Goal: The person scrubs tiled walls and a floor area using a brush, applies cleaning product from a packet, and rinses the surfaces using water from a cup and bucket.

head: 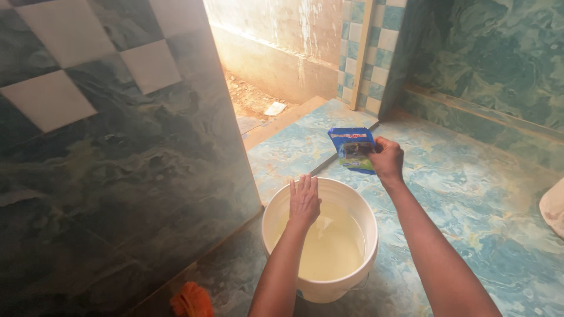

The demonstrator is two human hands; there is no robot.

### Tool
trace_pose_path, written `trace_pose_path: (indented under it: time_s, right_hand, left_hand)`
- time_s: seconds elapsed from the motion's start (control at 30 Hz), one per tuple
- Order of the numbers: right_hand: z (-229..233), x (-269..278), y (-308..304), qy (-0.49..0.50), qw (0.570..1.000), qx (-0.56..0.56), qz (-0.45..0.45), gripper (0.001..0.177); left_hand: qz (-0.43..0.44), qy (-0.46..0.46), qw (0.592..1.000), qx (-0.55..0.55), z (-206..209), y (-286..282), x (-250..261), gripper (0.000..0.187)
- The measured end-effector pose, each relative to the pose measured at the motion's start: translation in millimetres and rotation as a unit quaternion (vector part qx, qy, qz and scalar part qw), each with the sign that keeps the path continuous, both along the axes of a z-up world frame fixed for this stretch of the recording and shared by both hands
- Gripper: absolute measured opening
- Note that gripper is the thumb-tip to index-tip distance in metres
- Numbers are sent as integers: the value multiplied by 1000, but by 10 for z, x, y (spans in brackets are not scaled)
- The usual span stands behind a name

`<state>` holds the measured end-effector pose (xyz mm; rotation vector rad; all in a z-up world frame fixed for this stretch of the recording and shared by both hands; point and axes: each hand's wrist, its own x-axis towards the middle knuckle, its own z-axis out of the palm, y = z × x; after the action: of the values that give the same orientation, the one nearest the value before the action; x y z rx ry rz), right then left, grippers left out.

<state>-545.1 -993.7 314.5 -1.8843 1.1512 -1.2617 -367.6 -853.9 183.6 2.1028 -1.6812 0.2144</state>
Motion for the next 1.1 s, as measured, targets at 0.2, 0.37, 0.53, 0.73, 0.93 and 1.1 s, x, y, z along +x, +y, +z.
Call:
trace_pose_path:
  time_s: [0.2,0.37,0.53,0.73,0.93,1.1]
  right_hand:
    - [-222,124,-358,93,994,-39,-40,21]
    - [-445,223,-628,116,993,16,-12,24]
    - [-560,409,-832,175,984,34,-4,25]
    - [-754,705,-1022,191,979,68,28,27]
    - [-842,1257,-1301,276,956,95,17,27]
    - [-1037,1857,-1557,316,941,120,-13,41]
  left_hand:
    - [15,-24,998,58,-23,-502,146,67]
    - [9,-34,993,115,-23,-711,571,65]
    - [22,21,989,143,59,-881,947,68]
    - [47,25,993,108,-53,-882,1047,66]
    - [176,114,955,211,91,-794,1091,44]
    - [275,187,916,226,274,-791,1123,36]
